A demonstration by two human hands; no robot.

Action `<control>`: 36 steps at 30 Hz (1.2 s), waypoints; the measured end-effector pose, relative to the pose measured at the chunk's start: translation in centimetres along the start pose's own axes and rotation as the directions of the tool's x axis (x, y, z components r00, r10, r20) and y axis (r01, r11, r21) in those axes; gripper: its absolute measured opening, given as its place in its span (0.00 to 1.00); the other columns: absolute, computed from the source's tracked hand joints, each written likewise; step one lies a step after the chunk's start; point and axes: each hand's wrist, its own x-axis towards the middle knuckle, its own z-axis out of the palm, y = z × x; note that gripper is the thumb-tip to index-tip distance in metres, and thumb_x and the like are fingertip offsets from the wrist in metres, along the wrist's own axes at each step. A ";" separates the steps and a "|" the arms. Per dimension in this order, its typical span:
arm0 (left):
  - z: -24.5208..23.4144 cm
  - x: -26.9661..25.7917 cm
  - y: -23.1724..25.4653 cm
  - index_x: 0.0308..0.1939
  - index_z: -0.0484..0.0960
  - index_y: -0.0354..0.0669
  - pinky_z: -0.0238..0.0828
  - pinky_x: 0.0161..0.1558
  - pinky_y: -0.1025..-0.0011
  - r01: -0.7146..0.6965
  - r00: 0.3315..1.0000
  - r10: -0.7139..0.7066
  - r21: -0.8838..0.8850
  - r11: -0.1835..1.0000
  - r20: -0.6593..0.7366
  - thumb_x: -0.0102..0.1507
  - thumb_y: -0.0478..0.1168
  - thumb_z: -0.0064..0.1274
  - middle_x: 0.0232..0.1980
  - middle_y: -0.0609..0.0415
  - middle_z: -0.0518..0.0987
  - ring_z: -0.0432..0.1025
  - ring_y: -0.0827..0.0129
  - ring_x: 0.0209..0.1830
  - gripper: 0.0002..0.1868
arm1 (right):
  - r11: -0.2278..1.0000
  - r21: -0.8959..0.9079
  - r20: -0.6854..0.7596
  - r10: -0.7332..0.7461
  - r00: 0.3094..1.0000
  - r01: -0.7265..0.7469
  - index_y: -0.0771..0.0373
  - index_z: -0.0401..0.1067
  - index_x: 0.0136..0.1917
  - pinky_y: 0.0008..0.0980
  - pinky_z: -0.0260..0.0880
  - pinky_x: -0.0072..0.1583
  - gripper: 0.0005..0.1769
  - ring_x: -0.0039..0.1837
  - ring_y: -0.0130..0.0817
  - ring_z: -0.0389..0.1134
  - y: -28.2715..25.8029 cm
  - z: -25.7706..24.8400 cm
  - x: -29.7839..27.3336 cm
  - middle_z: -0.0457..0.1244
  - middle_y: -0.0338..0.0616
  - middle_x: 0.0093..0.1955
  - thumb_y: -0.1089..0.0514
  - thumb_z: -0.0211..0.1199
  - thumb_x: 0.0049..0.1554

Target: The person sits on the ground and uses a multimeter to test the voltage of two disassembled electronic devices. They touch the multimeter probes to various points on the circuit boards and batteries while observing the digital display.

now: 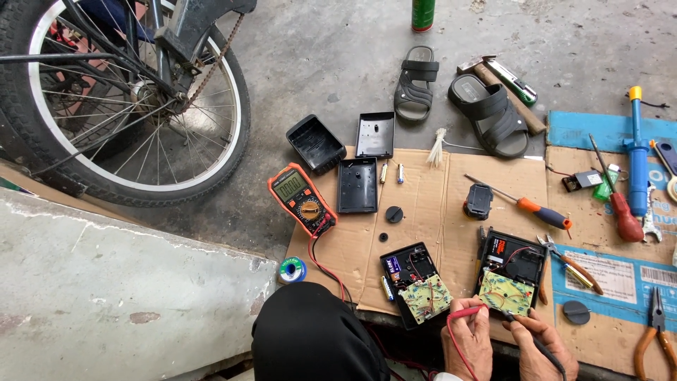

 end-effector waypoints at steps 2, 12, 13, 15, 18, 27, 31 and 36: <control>0.0 -0.2 0.3 0.53 0.81 0.51 0.88 0.52 0.77 0.014 1.000 -0.014 -0.001 1.000 0.007 0.74 0.47 0.55 0.46 0.59 0.90 0.90 0.76 0.46 0.08 | 1.000 -0.004 -0.012 -0.006 1.000 0.006 0.69 0.83 0.52 0.30 0.72 0.68 0.05 0.67 0.30 0.74 -0.6 -0.2 -0.5 0.74 0.55 0.63 0.68 0.75 0.60; -3.9 -1.3 9.0 0.52 0.88 0.62 0.80 0.54 0.76 0.215 0.977 -0.215 -0.059 0.975 0.007 0.71 0.57 0.49 0.56 0.62 0.93 0.86 0.72 0.54 0.15 | 0.962 -0.189 0.118 -0.177 0.977 0.197 0.58 0.81 0.66 0.34 0.66 0.65 0.13 0.59 0.38 0.73 -9.8 -0.4 -6.7 0.74 0.51 0.55 0.55 0.67 0.70; -4.9 -1.3 10.2 0.52 0.92 0.62 0.78 0.51 0.83 0.438 0.899 -0.427 -0.188 0.879 0.098 0.70 0.54 0.49 0.50 0.65 0.93 0.83 0.80 0.47 0.16 | 0.923 -0.223 0.217 -0.266 0.939 0.313 0.60 0.81 0.65 0.37 0.68 0.65 0.15 0.58 0.42 0.74 -9.9 0.0 -7.4 0.74 0.52 0.58 0.57 0.70 0.65; -7.0 -0.9 11.3 0.52 0.96 0.53 0.78 0.45 0.75 0.519 0.807 -0.590 -0.499 0.694 0.018 0.67 0.49 0.58 0.50 0.55 0.94 0.85 0.69 0.47 0.16 | 0.761 -0.249 0.502 -0.428 0.752 0.599 0.50 0.78 0.70 0.44 0.65 0.72 0.23 0.69 0.42 0.69 -4.9 1.5 -3.6 0.72 0.46 0.66 0.54 0.64 0.62; -11.1 0.0 10.6 0.55 0.99 0.38 0.78 0.43 0.66 0.447 0.683 -0.730 -0.782 0.435 -0.015 0.65 0.43 0.64 0.51 0.37 0.95 0.87 0.54 0.47 0.19 | 0.356 0.016 0.774 -0.596 0.214 0.934 0.47 0.73 0.77 0.48 0.65 0.76 0.34 0.78 0.42 0.66 -2.3 4.5 -2.3 0.71 0.39 0.73 0.47 0.65 0.58; -17.3 -0.1 10.8 0.62 0.84 0.29 0.72 0.38 0.53 0.027 0.641 -0.729 -0.941 0.337 -0.242 0.72 0.35 0.55 0.46 0.15 0.85 0.78 0.35 0.39 0.16 | 0.695 0.016 0.998 0.035 -0.056 0.719 0.47 0.80 0.63 0.33 0.79 0.59 0.30 0.55 0.33 0.78 -17.8 11.5 -8.8 0.76 0.35 0.55 0.64 0.47 0.55; -19.1 0.5 11.3 0.70 0.82 0.34 0.76 0.46 0.51 0.073 0.598 -0.752 -0.915 0.397 -0.279 0.68 0.25 0.56 0.66 0.26 0.90 0.84 0.39 0.62 0.25 | 0.681 -0.275 0.938 0.346 0.034 0.678 0.44 0.74 0.54 0.31 0.77 0.53 0.15 0.45 0.29 0.78 -22.0 14.2 -10.5 0.75 0.34 0.45 0.58 0.49 0.60; -19.3 1.1 7.6 0.70 0.86 0.40 0.73 0.38 0.60 0.143 0.585 -0.749 -0.870 0.471 -0.309 0.68 0.29 0.59 0.54 0.29 0.92 0.84 0.48 0.48 0.25 | 0.601 -0.234 0.931 0.366 -0.002 0.764 0.41 0.78 0.54 0.28 0.73 0.58 0.12 0.48 0.26 0.76 -24.2 17.1 -10.2 0.76 0.30 0.44 0.50 0.56 0.62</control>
